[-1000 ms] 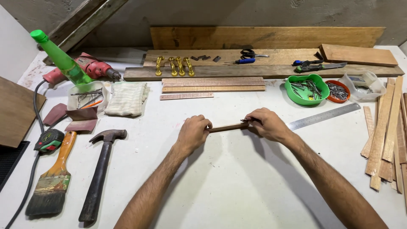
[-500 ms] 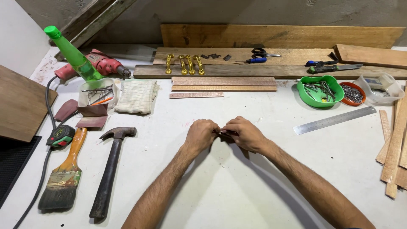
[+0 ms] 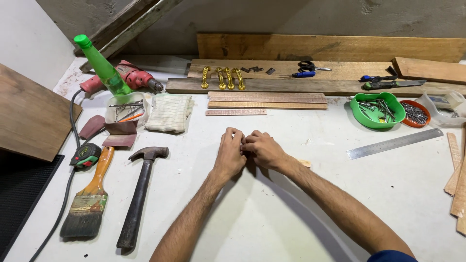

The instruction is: Sanding, measuring, and preparing thin strips of wood at a workshop workbench.

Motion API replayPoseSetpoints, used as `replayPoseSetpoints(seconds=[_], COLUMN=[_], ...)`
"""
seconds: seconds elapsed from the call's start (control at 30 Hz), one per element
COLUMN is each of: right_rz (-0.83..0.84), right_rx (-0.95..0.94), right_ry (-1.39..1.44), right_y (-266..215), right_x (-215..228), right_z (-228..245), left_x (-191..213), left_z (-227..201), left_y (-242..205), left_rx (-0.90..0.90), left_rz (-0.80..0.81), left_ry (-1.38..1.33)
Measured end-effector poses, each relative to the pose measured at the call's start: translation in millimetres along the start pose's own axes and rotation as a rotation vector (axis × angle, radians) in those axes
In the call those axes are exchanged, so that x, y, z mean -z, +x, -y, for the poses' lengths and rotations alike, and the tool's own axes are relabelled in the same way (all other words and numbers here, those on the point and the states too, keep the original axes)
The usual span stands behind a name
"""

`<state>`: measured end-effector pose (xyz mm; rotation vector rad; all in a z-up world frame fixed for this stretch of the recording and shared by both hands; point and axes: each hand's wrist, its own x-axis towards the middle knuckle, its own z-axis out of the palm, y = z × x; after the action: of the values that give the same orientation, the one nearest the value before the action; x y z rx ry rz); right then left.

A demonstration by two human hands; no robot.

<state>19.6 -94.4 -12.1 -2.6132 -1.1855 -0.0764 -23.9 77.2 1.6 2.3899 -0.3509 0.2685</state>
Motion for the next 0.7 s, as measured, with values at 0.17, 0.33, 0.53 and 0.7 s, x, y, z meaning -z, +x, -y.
replayPoseSetpoints(seconds=[0.17,0.33,0.53,0.7], right_rz=[0.025,0.040,-0.074,-0.075], right_rx=[0.021,0.014,-0.084,-0.143], right_ry=[-0.045,-0.050,-0.032,-0.021], right_y=[11,3,-53,-129], right_x=[-8,5,56,72], right_z=[-3,-8,-27,-43], left_x=[3,6,-8,-37], left_z=[4,-3,-21,-46], left_y=[1,-2,-7,-1], left_rx=[0.130,0.107,-0.160,-0.343], left_rz=[0.070,0.081,0.050,0.150], left_ry=[-0.005,0.130,0.174,0.131])
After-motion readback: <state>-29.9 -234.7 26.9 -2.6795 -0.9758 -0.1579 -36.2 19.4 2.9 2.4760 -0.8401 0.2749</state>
